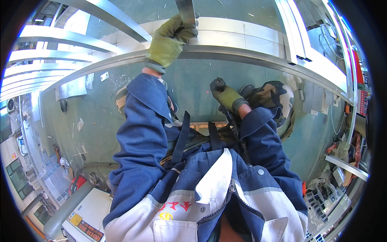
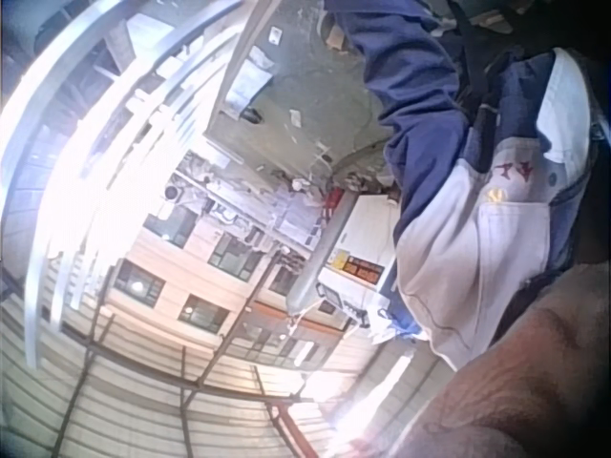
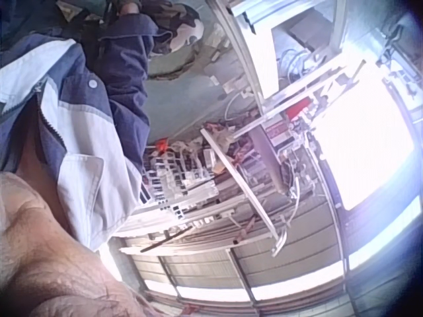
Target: The person assembles a metal frame by positioning aluminum profiles and using a pneumatic rivet gun to fasten them together. They repeatedly align the pieces and drive rivets at multiple points to secure the structure.
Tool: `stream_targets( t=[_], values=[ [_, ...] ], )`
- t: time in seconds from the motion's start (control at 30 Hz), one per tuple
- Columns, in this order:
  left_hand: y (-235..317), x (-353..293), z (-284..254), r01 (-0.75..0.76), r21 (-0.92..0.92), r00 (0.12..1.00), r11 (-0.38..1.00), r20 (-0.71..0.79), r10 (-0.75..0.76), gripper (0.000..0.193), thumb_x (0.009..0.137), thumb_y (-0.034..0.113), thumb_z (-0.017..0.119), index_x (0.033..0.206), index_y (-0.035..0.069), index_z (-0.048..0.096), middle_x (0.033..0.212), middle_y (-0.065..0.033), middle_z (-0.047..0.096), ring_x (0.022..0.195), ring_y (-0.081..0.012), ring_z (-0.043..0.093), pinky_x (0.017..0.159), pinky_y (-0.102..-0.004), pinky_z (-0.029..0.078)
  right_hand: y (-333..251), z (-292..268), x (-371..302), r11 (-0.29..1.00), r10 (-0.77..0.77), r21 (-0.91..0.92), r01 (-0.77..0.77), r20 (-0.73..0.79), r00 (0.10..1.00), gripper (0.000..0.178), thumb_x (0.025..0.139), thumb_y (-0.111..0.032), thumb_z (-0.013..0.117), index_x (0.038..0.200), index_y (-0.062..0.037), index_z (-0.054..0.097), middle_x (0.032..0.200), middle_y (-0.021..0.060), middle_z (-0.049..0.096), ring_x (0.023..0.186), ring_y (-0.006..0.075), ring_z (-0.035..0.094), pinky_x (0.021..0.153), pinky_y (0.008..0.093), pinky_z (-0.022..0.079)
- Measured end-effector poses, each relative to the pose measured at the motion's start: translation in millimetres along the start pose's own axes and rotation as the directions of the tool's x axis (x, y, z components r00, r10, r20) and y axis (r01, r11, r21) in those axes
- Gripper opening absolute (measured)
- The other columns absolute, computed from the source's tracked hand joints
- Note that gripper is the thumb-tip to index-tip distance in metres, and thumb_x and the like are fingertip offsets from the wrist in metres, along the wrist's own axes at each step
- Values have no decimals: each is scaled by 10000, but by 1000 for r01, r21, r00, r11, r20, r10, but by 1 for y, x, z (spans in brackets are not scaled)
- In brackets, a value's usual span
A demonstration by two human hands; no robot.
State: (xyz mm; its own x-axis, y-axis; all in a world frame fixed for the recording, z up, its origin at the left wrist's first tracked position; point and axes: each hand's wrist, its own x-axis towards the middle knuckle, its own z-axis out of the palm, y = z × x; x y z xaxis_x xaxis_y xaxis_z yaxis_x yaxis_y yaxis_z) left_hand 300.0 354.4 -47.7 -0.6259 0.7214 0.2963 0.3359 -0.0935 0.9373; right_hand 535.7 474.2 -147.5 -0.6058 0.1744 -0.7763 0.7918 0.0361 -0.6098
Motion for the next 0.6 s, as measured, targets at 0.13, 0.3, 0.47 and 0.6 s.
stream_targets(
  t=[0.13, 0.3, 0.47, 0.6],
  values=[
    [-1, 1, 0, 27, -25, 1000, 999, 1, -26, 404, 974, 43, 720, 1372, 71, 651, 1193, -32, 738, 1062, -124, 683, 976, -263, 551, -1, -1, 0, 1000, 7, -13, -7, 2, 1000, 477, 977, -355, 610, 1290, 4, 600, 965, 117, 678, 646, 242, 704, 576, 367, 556],
    [-5, 1, 0, 19, -97, 1000, 995, 7, -19, 423, 969, 34, 723, 1384, 61, 641, 1198, -38, 733, 1053, -128, 683, 969, -258, 556, -2, 0, 0, 1000, 6, -19, -6, 3, 1000, 478, 977, -363, 605, 1282, 6, 599, 974, 129, 688, 652, 246, 711, 582, 365, 557],
    [-4, 0, 0, 3, -71, 1000, 997, -2, -3, 421, 965, 40, 730, 1378, 60, 645, 1177, -32, 732, 1031, -127, 679, 968, -254, 558, -3, -1, 0, 1000, 5, -18, -5, 5, 1000, 483, 975, -362, 608, 1284, 9, 600, 972, 129, 685, 650, 245, 709, 586, 366, 559],
    [4, 2, -1, 36, 51, 999, 998, 23, -37, 407, 967, 48, 729, 1367, 63, 652, 1170, -30, 733, 1035, -128, 682, 967, -265, 563, 3, -1, 3, 1000, -12, 18, 12, -5, 1000, 477, 971, -345, 616, 1290, 9, 600, 976, 125, 682, 640, 244, 701, 586, 366, 561]
  ],
)
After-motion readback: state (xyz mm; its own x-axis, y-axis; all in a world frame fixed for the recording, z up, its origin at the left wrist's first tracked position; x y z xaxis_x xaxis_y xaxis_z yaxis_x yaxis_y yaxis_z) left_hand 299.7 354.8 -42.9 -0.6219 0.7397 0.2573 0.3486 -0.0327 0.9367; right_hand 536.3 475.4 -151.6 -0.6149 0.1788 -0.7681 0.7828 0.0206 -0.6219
